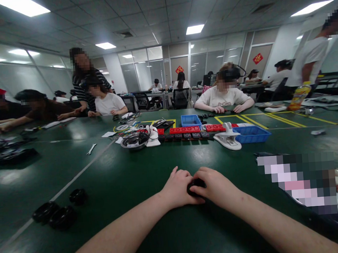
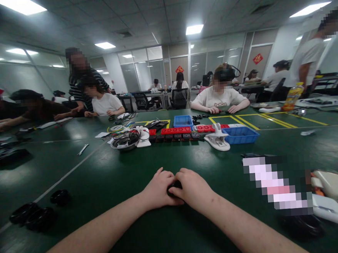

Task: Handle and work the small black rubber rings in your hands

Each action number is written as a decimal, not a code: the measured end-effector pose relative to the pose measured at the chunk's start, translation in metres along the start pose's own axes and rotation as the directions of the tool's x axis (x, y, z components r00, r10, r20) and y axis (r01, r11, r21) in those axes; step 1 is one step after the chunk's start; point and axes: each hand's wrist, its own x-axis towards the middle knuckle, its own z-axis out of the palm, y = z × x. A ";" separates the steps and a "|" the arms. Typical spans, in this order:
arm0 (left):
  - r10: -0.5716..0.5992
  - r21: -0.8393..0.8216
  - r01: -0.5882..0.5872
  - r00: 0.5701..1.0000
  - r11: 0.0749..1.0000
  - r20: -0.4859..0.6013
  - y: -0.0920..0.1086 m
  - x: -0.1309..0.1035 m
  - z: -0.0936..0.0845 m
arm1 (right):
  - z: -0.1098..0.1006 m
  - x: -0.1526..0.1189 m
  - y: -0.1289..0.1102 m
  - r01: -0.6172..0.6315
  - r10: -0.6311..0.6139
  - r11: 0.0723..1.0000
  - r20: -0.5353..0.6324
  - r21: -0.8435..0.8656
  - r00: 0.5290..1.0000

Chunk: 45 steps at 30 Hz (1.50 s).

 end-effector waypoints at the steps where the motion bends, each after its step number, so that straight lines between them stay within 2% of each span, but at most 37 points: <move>1: 0.006 -0.003 -0.006 1.000 1.000 0.000 -0.001 0.000 0.000 | 0.000 0.000 0.000 -0.001 0.001 1.000 0.000 -0.002 1.000; 7: 0.049 -0.013 -0.049 0.999 0.999 0.005 -0.006 0.000 0.000 | 0.001 0.000 0.000 0.020 -0.020 1.000 0.012 0.019 1.000; 12: 0.083 -0.039 -0.082 0.996 0.996 0.011 -0.010 0.002 -0.005 | -0.004 -0.001 0.003 0.155 -0.161 0.984 0.059 0.083 0.985; 17: 0.139 -0.128 -0.130 0.988 0.983 0.068 -0.015 0.005 -0.006 | -0.016 -0.005 0.007 0.331 -0.375 0.913 0.166 0.239 0.912; 20: 0.181 -0.155 -0.166 0.979 0.974 0.090 -0.017 0.006 -0.004 | -0.017 -0.004 0.011 0.327 -0.426 0.877 0.254 0.352 0.869; 24: 0.216 -0.151 -0.200 0.972 0.968 0.095 -0.018 0.006 -0.002 | -0.012 -0.001 0.014 0.236 -0.388 0.866 0.294 0.440 0.873; 29: 0.207 -0.151 -0.193 0.974 0.970 0.089 -0.019 0.004 -0.005 | -0.014 -0.002 0.011 0.280 -0.416 0.855 0.254 0.438 0.873; 31: 0.198 -0.172 -0.182 0.977 0.968 0.079 -0.018 0.003 -0.007 | -0.019 -0.004 0.008 0.288 -0.400 0.860 0.206 0.422 0.893; 34: 0.155 -0.205 -0.143 0.987 0.968 0.046 -0.014 0.002 -0.010 | -0.025 -0.007 0.002 0.265 -0.318 0.871 0.064 0.414 0.946; 36: 0.120 -0.194 -0.115 0.993 0.974 0.015 -0.009 0.001 -0.010 | -0.027 -0.009 -0.001 0.209 -0.217 0.923 -0.011 0.323 0.976; 38: 0.100 -0.147 -0.101 0.995 0.984 -0.010 -0.005 0.000 -0.008 | -0.025 -0.010 -0.003 0.125 -0.123 0.980 -0.026 0.156 0.992; 41: 0.092 -0.070 -0.092 0.996 0.993 -0.015 0.001 -0.001 -0.003 | -0.015 -0.009 -0.004 0.023 -0.021 0.999 0.045 -0.043 0.999; 45: 0.073 -0.010 -0.073 0.997 0.997 -0.009 0.004 -0.001 0.001 | -0.006 -0.006 -0.003 -0.020 0.029 0.994 0.084 -0.107 0.996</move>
